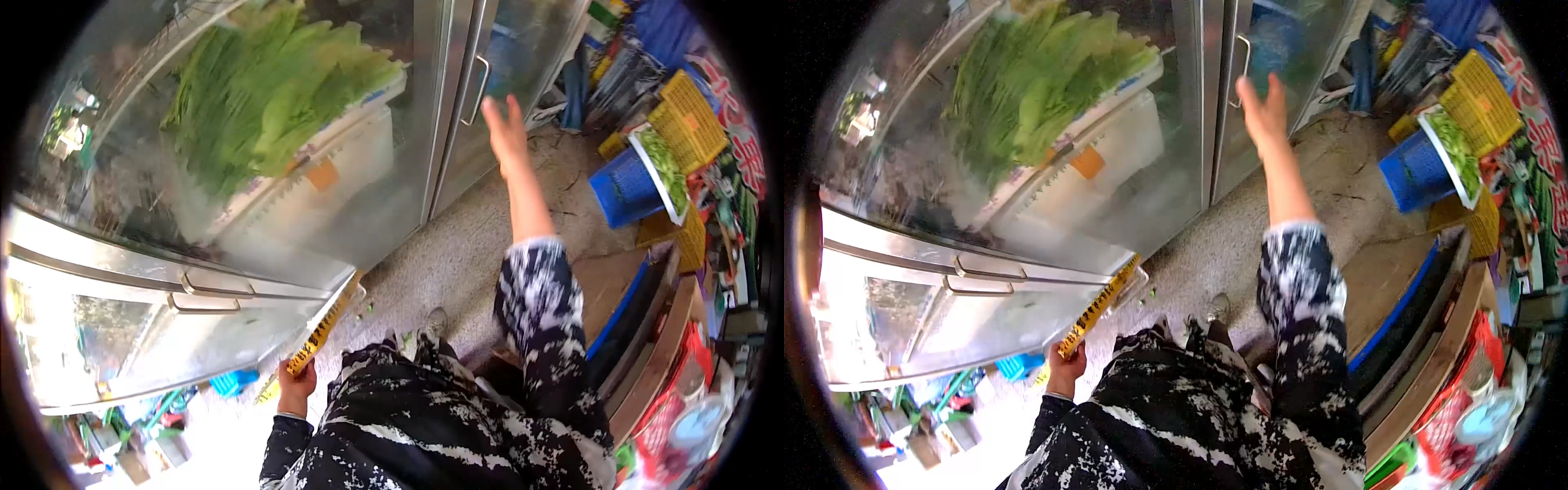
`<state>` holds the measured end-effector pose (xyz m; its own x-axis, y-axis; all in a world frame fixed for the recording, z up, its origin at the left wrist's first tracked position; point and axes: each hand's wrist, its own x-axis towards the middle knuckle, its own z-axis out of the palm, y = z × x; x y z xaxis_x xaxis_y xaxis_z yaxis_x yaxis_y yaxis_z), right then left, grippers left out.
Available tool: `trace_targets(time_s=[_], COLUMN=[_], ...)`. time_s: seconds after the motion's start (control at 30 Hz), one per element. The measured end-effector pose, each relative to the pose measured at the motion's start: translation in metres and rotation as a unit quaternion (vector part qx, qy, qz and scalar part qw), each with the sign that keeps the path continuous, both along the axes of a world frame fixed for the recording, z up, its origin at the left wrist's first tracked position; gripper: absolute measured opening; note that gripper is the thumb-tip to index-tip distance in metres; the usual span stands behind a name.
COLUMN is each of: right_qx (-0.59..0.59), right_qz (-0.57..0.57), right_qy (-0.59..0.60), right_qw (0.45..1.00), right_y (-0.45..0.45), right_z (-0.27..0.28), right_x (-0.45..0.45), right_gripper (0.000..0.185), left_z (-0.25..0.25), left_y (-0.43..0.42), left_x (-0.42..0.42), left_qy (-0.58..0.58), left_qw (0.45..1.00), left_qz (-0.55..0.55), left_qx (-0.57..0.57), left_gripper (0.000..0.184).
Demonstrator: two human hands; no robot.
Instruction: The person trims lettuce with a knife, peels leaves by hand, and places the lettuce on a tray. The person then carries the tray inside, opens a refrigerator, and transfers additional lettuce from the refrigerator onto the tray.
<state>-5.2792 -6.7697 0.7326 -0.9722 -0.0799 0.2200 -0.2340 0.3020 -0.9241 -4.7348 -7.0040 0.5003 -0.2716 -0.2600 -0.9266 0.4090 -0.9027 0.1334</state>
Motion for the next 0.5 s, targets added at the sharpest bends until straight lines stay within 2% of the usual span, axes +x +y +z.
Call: trace_targets(time_s=[0.07,0.1,0.13,0.2,0.27,0.33,0.4,0.47,0.5], right_qx=[-0.072,-0.067,-0.069,-0.076,-0.146,-0.184,-0.315,-0.283,-0.313], right_qz=[0.005,0.018,-0.001,-0.005,0.0,-0.009,0.093,0.1,0.103], right_qy=[0.015,0.003,0.002,0.001,0.031,0.004,-0.053,-0.08,-0.084], right_qw=[0.997,0.998,0.998,0.997,0.989,0.983,0.943,0.951,0.94], right_y=[-0.009,-0.013,-0.018,-0.031,-0.035,-0.044,-0.044,-0.035,-0.028], right_z=[-0.006,-0.008,-0.007,-0.015,-0.033,-0.03,-0.026,-0.019,-0.019], right_x=[-0.06,-0.073,-0.083,-0.101,-0.116,-0.11,-0.108,-0.101,-0.099], right_gripper=[0.068,0.068,0.059,0.053,0.046,0.041,0.037,0.034,0.034], left_z=[0.011,0.015,0.021,0.032,0.036,0.036,0.036,0.039,0.035], left_y=[0.023,0.034,0.045,0.064,0.075,0.079,0.081,0.087,0.087], left_x=[-0.004,-0.004,-0.006,-0.01,-0.011,-0.009,-0.008,-0.007,-0.001], left_qy=[-0.012,-0.019,-0.025,-0.059,-0.076,-0.075,-0.06,-0.096,-0.087], left_qw=[1.0,0.999,0.999,0.995,0.994,0.992,0.992,0.987,0.99], left_qz=[0.023,0.034,0.046,0.077,0.078,0.101,0.112,0.123,0.105], left_qx=[-0.013,-0.01,-0.008,0.002,-0.007,0.003,0.026,0.027,0.031], left_gripper=[0.033,0.034,0.036,0.035,0.035,0.036,0.036,0.037,0.039])
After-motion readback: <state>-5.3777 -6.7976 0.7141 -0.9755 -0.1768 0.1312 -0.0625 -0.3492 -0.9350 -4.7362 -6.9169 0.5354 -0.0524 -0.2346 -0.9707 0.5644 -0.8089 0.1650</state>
